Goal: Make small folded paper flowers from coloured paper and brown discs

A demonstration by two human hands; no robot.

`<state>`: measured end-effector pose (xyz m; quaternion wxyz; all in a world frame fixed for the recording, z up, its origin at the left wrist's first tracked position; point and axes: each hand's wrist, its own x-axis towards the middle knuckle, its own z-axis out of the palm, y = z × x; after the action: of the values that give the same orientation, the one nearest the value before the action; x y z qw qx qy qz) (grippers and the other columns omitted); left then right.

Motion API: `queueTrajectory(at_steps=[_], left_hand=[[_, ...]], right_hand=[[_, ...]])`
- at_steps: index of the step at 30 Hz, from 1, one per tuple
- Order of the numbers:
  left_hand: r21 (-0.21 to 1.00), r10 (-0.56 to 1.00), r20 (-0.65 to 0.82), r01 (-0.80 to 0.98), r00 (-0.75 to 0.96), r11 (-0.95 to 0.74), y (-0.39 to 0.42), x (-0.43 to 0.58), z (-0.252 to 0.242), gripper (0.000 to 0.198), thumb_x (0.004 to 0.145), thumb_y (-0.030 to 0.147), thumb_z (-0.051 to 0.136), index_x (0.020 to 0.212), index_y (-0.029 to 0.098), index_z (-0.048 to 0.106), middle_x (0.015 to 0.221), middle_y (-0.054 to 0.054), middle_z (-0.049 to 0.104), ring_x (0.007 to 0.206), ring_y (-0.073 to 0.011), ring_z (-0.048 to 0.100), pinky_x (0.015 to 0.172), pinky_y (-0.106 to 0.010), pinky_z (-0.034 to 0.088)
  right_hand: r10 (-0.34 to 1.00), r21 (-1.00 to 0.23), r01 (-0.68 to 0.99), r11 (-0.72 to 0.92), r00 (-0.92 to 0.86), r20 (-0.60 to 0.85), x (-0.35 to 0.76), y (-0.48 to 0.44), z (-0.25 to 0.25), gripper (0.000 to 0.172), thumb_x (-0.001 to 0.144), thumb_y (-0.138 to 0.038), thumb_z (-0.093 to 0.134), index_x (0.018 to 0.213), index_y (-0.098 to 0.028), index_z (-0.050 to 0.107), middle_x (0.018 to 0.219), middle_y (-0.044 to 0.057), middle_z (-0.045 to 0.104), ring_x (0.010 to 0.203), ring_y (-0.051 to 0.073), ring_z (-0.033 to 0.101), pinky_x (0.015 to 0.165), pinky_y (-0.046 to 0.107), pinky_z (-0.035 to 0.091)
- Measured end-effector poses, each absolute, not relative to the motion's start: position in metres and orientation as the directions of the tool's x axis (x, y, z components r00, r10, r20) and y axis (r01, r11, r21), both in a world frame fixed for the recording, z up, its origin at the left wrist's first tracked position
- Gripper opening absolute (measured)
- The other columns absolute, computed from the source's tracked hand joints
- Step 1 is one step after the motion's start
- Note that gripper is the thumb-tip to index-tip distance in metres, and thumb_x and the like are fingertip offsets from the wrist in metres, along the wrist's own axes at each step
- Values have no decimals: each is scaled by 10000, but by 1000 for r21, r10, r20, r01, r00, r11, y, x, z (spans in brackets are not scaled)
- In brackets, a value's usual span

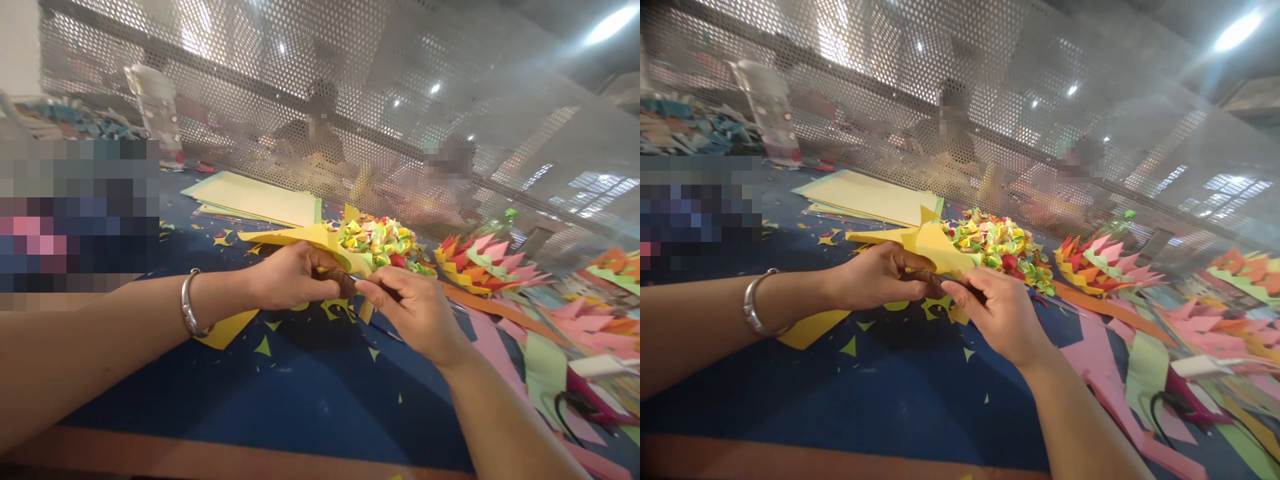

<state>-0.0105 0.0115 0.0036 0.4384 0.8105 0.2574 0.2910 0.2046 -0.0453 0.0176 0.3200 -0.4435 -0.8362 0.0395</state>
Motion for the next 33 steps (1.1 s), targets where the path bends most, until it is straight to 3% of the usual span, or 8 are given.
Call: queueTrajectory(at_steps=[13, 20, 33], left_hand=[[823, 640, 279, 165, 716, -544, 13, -12, 4, 201, 809, 255, 598, 859, 153, 763, 765, -17, 713, 670, -120, 619, 583, -213, 440], [796, 617, 286, 177, 733, -579, 14, -12, 4, 213, 832, 248, 591, 896, 142, 764, 837, -32, 728, 772, -133, 651, 666, -216, 467], [913, 594, 133, 136, 794, -385, 12, -14, 9, 197, 798, 193, 560, 875, 149, 737, 825, -31, 725, 725, -126, 662, 620, -195, 522]], right_hand=[[769, -355, 714, 604, -404, 495, 205, -46, 18, 356, 973, -365, 577, 669, -180, 558, 599, -46, 424, 557, 90, 422, 550, 254, 336], [771, -351, 718, 601, -403, 493, 205, -46, 18, 358, 970, -374, 578, 668, -184, 559, 603, -41, 437, 562, 96, 435, 553, 257, 344], [777, -347, 725, 595, -408, 479, 203, -48, 18, 356, 976, -381, 565, 674, -194, 560, 603, -36, 463, 559, 105, 446, 563, 266, 352]])
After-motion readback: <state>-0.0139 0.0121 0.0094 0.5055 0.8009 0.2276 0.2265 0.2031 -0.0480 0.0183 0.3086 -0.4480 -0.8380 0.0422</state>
